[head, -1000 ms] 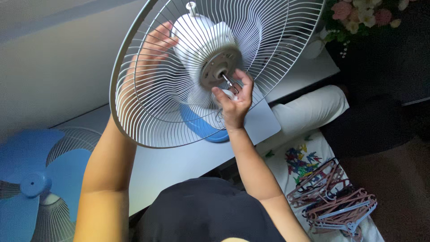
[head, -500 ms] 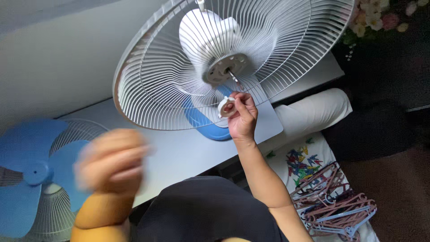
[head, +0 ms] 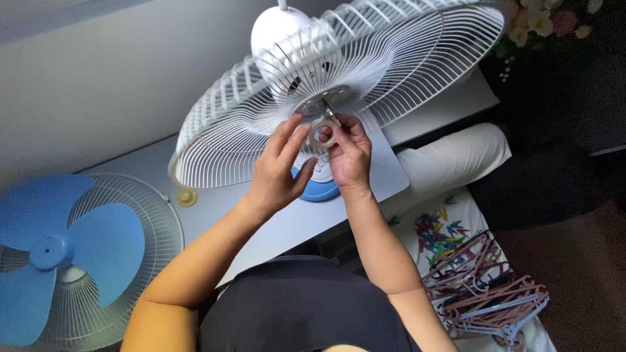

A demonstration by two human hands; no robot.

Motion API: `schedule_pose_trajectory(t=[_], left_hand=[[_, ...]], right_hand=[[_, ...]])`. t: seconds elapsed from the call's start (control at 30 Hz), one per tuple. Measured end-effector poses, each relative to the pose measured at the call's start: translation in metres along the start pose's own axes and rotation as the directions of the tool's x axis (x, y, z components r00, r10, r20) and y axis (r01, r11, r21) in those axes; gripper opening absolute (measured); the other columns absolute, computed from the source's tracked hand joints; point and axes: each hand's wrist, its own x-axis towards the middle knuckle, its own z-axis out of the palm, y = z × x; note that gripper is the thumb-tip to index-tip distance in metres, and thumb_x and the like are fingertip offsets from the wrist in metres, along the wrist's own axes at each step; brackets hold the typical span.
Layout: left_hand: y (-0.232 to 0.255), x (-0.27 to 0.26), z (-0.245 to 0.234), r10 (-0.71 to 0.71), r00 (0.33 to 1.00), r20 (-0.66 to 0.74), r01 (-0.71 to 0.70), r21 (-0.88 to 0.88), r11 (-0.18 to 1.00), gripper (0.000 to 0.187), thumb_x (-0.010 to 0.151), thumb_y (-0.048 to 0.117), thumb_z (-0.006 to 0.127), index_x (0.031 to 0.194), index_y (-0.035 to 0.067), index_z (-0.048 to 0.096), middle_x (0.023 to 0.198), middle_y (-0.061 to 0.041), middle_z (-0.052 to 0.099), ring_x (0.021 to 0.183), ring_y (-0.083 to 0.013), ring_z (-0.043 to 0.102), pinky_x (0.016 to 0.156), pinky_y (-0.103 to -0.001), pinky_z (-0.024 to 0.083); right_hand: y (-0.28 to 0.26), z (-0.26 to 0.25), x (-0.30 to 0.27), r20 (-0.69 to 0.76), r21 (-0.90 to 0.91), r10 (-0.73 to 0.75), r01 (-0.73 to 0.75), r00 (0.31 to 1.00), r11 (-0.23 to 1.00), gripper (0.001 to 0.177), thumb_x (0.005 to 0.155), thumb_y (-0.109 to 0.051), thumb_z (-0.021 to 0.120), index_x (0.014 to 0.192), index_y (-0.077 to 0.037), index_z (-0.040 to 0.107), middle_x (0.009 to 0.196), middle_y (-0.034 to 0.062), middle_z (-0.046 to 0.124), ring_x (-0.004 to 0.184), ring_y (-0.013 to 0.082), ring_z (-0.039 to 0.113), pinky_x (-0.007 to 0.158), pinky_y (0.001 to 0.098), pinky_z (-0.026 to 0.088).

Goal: The person assembles a table fan by attaching the front grille, mounting the blue fan blade onto the motor shaft, securing it with a nut, and then attaching the rear grille. The task is completed with the fan fully assembled on a white table.

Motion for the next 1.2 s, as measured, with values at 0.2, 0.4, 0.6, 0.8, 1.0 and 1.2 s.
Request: schedule_pose_trajectory(t=[0.2,0.4,0.6,0.8,1.0,1.2], left_hand=[[-0.016,0.000,0.013,-0.180,0.981,0.073,0.190,-0.168,0.967,0.048,0.088,0.010,0.081,0.131,0.001,0.061,0.110,-0.016,0.069,0.099,-0.0299,0.069,0.082,-0.038,0.057],[-0.025,-0.001,0.016,-0.252,0.964,0.081,0.265,-0.279,0.923,0.038,0.089,0.010,0.081,0.123,0.004,0.066,0.104,-0.012,0.073,0.085,-0.0211,0.073,0.073,-0.032,0.058],[-0.004,0.000,0.010,-0.213,0.970,0.115,0.225,-0.113,0.968,0.032,0.088,0.010,0.080,0.116,0.002,0.069,0.101,-0.016,0.070,0.091,-0.0290,0.070,0.076,-0.036,0.058],[0.034,-0.027,-0.057,0.415,0.910,-0.003,-0.412,0.122,0.903,0.035,0.087,0.002,0.078,0.118,0.005,0.063,0.117,-0.012,0.066,0.100,-0.0297,0.067,0.085,-0.042,0.058],[0.007,-0.039,-0.125,0.503,0.803,-0.320,-0.248,0.587,0.770,0.061,0.098,0.032,0.075,0.143,0.007,0.041,0.120,-0.016,0.046,0.097,-0.0307,0.054,0.086,-0.042,0.050],[-0.058,-0.041,-0.111,0.192,0.940,-0.281,-0.230,-0.108,0.967,0.056,0.095,0.012,0.070,0.144,0.003,0.045,0.133,-0.024,0.059,0.120,-0.0371,0.063,0.100,-0.050,0.054]], right_hand=[[0.001,-0.005,-0.013,0.102,0.125,0.097,-0.110,0.990,0.986,0.015,0.104,0.001,0.059,0.119,-0.001,0.058,0.115,0.0121,0.067,0.104,0.0227,0.067,0.098,0.0395,0.055],[-0.014,0.015,-0.026,0.361,-0.467,-0.034,0.212,0.932,0.858,0.055,0.092,0.004,0.066,0.144,-0.004,0.049,0.141,0.0101,0.050,0.130,0.0226,0.057,0.110,0.0368,0.051],[-0.001,0.025,-0.028,0.612,-0.725,-0.270,0.663,0.744,0.186,0.053,0.086,-0.008,0.085,0.132,-0.010,0.059,0.130,0.0123,0.053,0.115,0.0230,0.062,0.096,0.0298,0.057],[0.006,0.012,-0.010,0.240,-0.793,-0.507,0.469,0.828,0.390,0.045,0.083,-0.022,0.090,0.100,-0.007,0.050,0.101,0.0037,0.045,0.082,0.0149,0.044,0.072,0.0285,0.042],[0.014,0.023,0.017,0.252,-0.815,-0.508,0.463,0.824,0.347,0.033,0.094,-0.015,0.087,0.099,-0.007,0.056,0.096,0.0007,0.053,0.083,0.0121,0.050,0.076,0.0262,0.046],[0.012,0.049,0.023,0.305,-0.708,-0.600,0.598,0.739,0.376,0.037,0.086,-0.007,0.088,0.111,-0.005,0.061,0.108,0.0032,0.056,0.095,0.0149,0.057,0.084,0.0283,0.050]])
